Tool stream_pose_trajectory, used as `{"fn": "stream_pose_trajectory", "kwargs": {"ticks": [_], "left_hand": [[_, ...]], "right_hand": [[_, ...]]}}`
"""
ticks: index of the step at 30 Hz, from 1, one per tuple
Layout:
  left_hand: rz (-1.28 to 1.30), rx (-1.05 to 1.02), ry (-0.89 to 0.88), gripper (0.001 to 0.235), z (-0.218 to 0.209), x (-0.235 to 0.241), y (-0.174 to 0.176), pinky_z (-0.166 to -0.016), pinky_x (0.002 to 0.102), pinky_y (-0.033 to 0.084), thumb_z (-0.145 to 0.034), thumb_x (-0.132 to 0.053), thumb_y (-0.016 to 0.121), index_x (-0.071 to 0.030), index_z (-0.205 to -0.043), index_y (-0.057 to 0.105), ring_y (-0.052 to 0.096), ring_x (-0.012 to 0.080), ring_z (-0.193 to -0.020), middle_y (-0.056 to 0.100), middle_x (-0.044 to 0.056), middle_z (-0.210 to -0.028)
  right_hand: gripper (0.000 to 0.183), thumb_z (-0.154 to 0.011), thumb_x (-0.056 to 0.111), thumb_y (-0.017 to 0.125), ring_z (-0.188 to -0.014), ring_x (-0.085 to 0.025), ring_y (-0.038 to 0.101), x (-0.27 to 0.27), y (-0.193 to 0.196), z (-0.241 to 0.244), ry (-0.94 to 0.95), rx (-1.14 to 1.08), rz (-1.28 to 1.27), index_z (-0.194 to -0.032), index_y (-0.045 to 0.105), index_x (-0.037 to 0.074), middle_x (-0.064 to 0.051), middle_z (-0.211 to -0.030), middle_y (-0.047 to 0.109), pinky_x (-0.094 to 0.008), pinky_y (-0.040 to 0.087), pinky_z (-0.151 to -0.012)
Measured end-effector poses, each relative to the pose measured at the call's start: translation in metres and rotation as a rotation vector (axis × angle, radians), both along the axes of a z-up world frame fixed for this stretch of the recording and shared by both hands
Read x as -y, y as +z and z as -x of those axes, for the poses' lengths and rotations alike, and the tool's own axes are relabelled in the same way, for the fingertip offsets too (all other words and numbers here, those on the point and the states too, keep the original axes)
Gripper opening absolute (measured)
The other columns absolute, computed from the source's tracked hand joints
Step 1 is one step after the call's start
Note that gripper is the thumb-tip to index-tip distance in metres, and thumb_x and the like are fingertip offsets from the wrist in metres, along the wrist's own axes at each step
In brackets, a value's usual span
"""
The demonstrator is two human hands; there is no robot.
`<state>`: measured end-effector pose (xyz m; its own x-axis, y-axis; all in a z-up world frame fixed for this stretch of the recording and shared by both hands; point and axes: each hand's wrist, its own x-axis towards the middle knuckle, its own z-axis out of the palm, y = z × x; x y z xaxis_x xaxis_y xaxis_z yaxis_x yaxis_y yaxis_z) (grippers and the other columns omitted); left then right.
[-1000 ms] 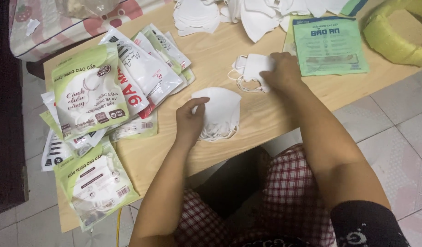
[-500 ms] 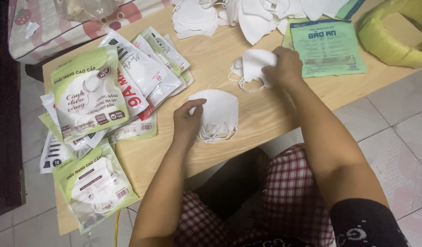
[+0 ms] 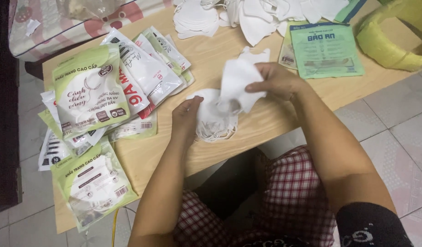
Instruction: Manually folding face masks and inserting them into plastic packaging bags
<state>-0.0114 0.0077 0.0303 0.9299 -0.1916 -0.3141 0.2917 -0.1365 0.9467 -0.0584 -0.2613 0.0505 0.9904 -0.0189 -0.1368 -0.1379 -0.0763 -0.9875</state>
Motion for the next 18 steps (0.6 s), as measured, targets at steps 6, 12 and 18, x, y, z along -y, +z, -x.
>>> {"fn": "stream_pose_trajectory", "kwargs": {"ticks": [6,12,18], "left_hand": [[0.117,-0.174,-0.024,0.059,0.016,0.003,0.036,-0.112,0.049,0.046,-0.097,-0.053,0.057,-0.004,-0.127,0.069,0.055,0.0402,-0.135,0.061,0.029,-0.139],[0.146,-0.183,-0.024,0.039,-0.015,-0.003,-0.031,-0.098,0.045,0.056,-0.101,-0.036,0.064,-0.005,-0.124,0.07,0.068,0.0312,-0.116,0.072,0.019,-0.116],[0.169,-0.182,0.036,0.032,-0.018,-0.002,-0.035,-0.093,0.042,0.058,-0.102,-0.033,0.063,-0.007,-0.12,0.072,0.071,0.029,-0.11,0.075,0.017,-0.109]], "right_hand": [[0.044,-0.077,0.005,0.083,-0.105,-0.026,0.071,-0.041,-0.014,-0.009,0.158,-0.091,0.131,-0.12,0.072,0.002,-0.015,-0.112,0.077,-0.045,0.056,-0.097],[0.049,-0.079,0.009,0.085,-0.122,-0.037,0.065,-0.058,-0.031,-0.024,0.127,-0.035,0.387,-0.125,0.071,0.009,-0.017,-0.121,0.073,-0.052,0.048,-0.108],[0.031,-0.082,0.008,0.086,-0.114,-0.034,0.068,-0.047,-0.061,-0.038,-0.091,0.264,0.425,-0.111,0.075,0.009,-0.012,-0.113,0.074,-0.049,0.052,-0.099]]}}
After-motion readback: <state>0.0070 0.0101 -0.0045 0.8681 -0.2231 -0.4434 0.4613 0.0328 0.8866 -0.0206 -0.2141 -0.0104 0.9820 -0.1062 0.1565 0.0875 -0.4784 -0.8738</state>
